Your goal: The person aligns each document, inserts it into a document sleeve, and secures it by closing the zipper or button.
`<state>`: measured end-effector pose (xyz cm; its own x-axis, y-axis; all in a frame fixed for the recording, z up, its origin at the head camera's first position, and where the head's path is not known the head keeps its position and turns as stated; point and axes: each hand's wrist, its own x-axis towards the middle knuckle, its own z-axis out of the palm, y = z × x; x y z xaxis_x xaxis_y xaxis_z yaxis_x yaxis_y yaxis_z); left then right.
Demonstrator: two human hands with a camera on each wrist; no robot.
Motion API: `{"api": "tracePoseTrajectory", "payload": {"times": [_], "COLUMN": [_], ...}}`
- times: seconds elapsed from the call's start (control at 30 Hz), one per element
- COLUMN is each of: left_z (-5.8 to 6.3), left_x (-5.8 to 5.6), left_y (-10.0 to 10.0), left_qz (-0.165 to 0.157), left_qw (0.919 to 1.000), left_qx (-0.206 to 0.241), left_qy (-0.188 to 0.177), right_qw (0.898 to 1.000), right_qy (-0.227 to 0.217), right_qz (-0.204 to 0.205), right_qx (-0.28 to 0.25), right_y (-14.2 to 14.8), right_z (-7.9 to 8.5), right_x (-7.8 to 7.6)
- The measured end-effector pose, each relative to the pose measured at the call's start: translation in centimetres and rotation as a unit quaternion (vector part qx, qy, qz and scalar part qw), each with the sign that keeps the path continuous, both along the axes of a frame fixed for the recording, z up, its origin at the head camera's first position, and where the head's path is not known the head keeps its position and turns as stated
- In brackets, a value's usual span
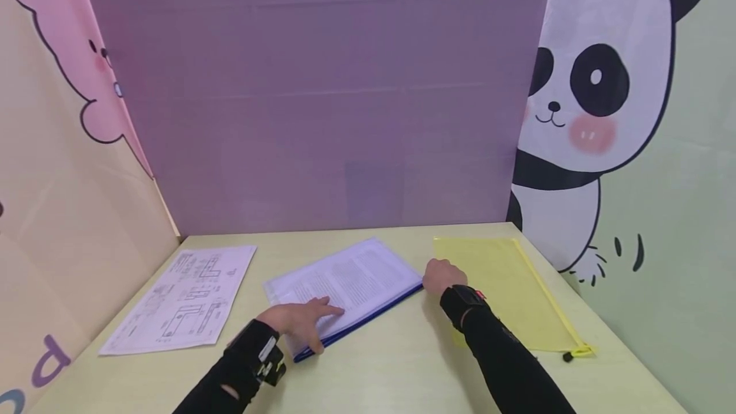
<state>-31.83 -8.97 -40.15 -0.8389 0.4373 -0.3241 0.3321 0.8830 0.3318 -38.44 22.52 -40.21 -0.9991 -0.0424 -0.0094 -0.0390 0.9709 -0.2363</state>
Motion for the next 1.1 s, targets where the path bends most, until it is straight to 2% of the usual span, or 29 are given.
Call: {"api": "tracePoseTrajectory", "payload": {"times": [0.17,0.33,0.5,0.97,1.1], "left_z": [-0.1,-0.3,-0.5,-0.4,-0.4], "left_x": [-0.2,-0.3,-0.3,-0.2,-0.2], "left_y": [-0.1,-0.1,0.0,0.2,0.1], "left_qz": [0.007,0.011,0.011,0.013,0.018], "left_qw": [0.9999,0.9999,0.9999,0.9999,0.9998], "left_qx": [0.004,0.004,0.005,0.003,0.004], "left_qy": [-0.015,-0.012,0.0,-0.005,-0.008], "right_qw": [0.999,0.995,0.991,0.979,0.978], "right_qy": [0.013,0.029,0.035,0.09,0.088], "right_qz": [0.003,0.046,0.068,0.11,0.119], "right_qx": [0.037,0.08,0.108,0.145,0.146], "right_y": [0.0,-0.2,-0.4,-1.4,-1.3], "right_z": [-1.0,-1.9,-2.5,-3.5,-3.7], "right_x": [-0.3,-0.4,-0.2,0.2,0.3]}}
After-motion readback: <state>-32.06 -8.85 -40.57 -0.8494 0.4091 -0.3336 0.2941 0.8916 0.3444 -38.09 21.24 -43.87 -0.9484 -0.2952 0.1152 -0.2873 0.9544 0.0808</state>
